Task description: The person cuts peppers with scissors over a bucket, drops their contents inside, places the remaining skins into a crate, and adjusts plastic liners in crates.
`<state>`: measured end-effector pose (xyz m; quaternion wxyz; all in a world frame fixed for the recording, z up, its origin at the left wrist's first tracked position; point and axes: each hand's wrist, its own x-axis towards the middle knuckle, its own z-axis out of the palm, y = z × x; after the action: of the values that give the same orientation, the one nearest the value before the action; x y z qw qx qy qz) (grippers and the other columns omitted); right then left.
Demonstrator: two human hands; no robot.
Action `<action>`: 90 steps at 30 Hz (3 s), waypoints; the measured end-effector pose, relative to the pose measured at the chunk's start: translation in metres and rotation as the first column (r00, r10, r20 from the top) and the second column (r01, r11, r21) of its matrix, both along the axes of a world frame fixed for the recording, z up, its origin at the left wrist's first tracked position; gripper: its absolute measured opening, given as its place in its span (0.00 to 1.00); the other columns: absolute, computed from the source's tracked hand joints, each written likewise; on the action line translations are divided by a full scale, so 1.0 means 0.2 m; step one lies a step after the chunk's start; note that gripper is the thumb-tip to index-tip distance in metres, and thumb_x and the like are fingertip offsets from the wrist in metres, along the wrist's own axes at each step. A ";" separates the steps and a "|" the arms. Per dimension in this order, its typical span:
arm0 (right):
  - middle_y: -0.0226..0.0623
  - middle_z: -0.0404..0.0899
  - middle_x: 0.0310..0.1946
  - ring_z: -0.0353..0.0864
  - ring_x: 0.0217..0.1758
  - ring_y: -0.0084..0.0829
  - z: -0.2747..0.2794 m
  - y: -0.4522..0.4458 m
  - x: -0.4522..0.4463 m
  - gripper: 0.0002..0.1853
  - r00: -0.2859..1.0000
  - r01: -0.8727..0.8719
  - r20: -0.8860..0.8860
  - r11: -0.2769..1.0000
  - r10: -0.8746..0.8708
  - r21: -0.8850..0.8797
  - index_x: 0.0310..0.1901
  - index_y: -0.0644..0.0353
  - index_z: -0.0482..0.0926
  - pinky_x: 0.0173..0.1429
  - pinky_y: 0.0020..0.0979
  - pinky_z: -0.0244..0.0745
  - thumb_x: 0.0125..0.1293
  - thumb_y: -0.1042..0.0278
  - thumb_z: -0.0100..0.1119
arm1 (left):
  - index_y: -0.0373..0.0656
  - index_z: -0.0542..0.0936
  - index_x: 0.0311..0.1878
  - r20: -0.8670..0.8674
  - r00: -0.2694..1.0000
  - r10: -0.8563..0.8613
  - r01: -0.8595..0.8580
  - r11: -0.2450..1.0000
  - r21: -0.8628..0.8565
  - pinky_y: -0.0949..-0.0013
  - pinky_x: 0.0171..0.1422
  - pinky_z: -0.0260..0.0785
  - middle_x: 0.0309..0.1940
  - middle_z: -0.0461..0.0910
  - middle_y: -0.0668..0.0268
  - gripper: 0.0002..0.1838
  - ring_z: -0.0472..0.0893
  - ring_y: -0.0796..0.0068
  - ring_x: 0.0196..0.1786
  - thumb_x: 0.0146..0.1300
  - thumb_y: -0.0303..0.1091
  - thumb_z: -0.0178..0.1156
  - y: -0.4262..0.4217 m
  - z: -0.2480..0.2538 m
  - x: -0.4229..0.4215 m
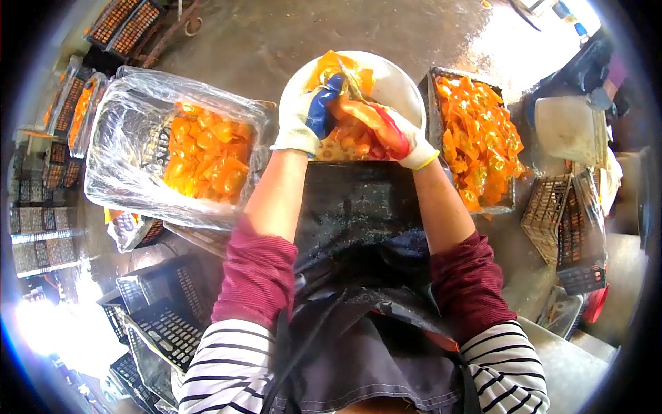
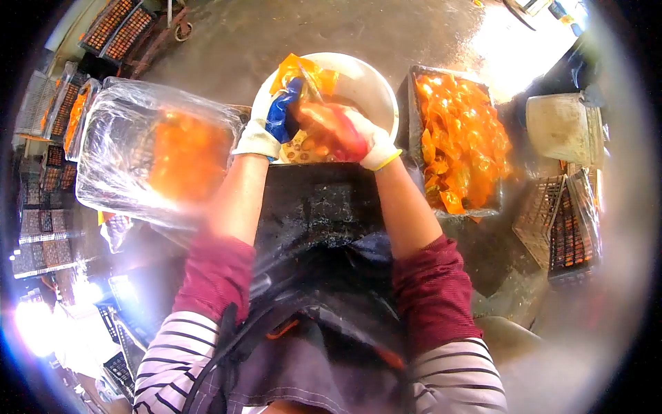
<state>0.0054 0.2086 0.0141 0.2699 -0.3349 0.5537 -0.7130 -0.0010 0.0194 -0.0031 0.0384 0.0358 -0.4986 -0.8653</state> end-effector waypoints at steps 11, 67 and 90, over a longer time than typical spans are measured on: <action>0.35 0.78 0.44 0.79 0.39 0.25 0.04 0.05 -0.04 0.22 0.941 -0.030 -0.339 0.999 0.016 -0.036 0.57 0.61 0.71 0.42 0.24 0.74 0.60 0.73 0.57 | 0.37 0.72 0.57 0.156 0.987 -0.048 0.029 0.991 0.127 0.69 0.51 0.76 0.47 0.78 0.61 0.21 0.80 0.67 0.47 0.62 0.32 0.62 0.00 0.10 0.01; 0.49 0.61 0.65 0.61 0.69 0.46 -0.10 0.11 -0.10 0.43 0.964 0.200 0.241 0.906 -0.113 -0.373 0.67 0.61 0.58 0.69 0.44 0.59 0.56 0.45 0.62 | 0.44 0.63 0.67 0.354 0.749 0.559 0.406 0.036 -0.913 0.59 0.64 0.64 0.62 0.69 0.52 0.40 0.71 0.52 0.62 0.54 0.51 0.64 -0.93 -0.44 0.82; 0.48 0.63 0.65 0.63 0.67 0.52 -0.14 0.12 -0.05 0.33 0.874 0.244 0.464 0.958 -0.149 -0.152 0.67 0.57 0.60 0.67 0.46 0.64 0.66 0.48 0.53 | 0.41 0.73 0.54 0.251 0.864 0.437 -0.491 0.619 0.613 0.56 0.55 0.75 0.51 0.76 0.53 0.27 0.77 0.57 0.52 0.58 0.48 0.65 -1.03 -0.23 0.98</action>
<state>-0.0043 0.2325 -0.0132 0.2797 -0.1299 0.4311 -0.8479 0.1953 -0.1860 -0.0486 0.2262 0.2076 -0.1359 -0.9419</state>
